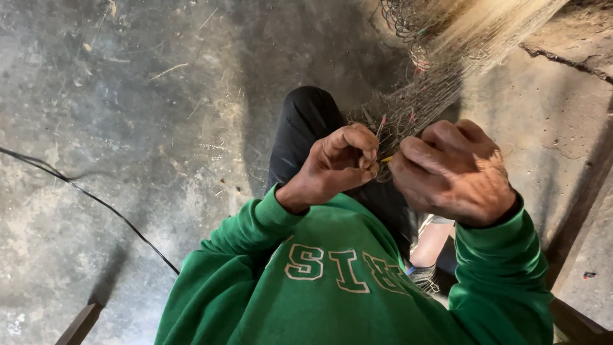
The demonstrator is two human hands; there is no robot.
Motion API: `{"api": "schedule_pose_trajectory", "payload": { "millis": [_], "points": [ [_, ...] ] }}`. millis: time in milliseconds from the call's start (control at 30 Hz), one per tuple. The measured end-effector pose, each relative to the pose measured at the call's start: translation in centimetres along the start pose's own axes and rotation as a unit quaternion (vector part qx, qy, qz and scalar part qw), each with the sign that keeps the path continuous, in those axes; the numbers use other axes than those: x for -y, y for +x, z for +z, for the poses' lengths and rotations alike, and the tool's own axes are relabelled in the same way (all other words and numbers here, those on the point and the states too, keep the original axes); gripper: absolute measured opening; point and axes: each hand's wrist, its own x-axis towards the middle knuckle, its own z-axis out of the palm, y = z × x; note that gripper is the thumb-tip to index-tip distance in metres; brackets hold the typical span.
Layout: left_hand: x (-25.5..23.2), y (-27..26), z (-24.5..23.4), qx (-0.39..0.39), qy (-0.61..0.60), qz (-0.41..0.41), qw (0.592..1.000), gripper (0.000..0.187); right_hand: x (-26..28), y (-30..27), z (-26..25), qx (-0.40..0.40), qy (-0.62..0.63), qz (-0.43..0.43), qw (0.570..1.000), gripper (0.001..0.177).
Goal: The person repairs a fine-mesh fishing net by pulling and shifting a wire with pliers and by hand, then cutting the wire with pliers and scissors.
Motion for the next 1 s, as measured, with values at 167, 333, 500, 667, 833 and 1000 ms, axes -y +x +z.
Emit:
{"api": "schedule_pose_trajectory", "payload": {
  "millis": [167,333,500,667,833,1000],
  "points": [
    [0.0,0.1,0.0,0.005,-0.040,0.008,0.999,0.029,-0.1,0.0,0.3,-0.008,0.019,0.000,1.000,0.012],
    [0.2,0.0,-0.1,-0.019,-0.055,-0.013,0.998,0.030,-0.6,0.5,1.3,-0.069,0.195,0.001,0.978,0.011],
    [3.7,-0.4,-2.4,-0.012,-0.179,0.036,0.983,0.045,-0.2,0.3,3.3,-0.160,0.346,0.032,0.924,0.012],
    [4.2,0.1,-1.5,-0.043,-0.213,0.006,0.976,0.036,1.6,1.4,3.6,-0.263,0.331,0.035,0.906,0.004],
    [3.3,1.3,-1.0,0.005,-0.190,0.045,0.981,0.035,2.7,0.2,5.0,-0.325,0.299,0.058,0.895,0.008],
    [1.5,1.8,-0.6,0.058,-0.124,0.100,0.986,0.038,2.6,0.7,2.5,-0.346,0.271,0.117,0.891,0.004]
  ]
}}
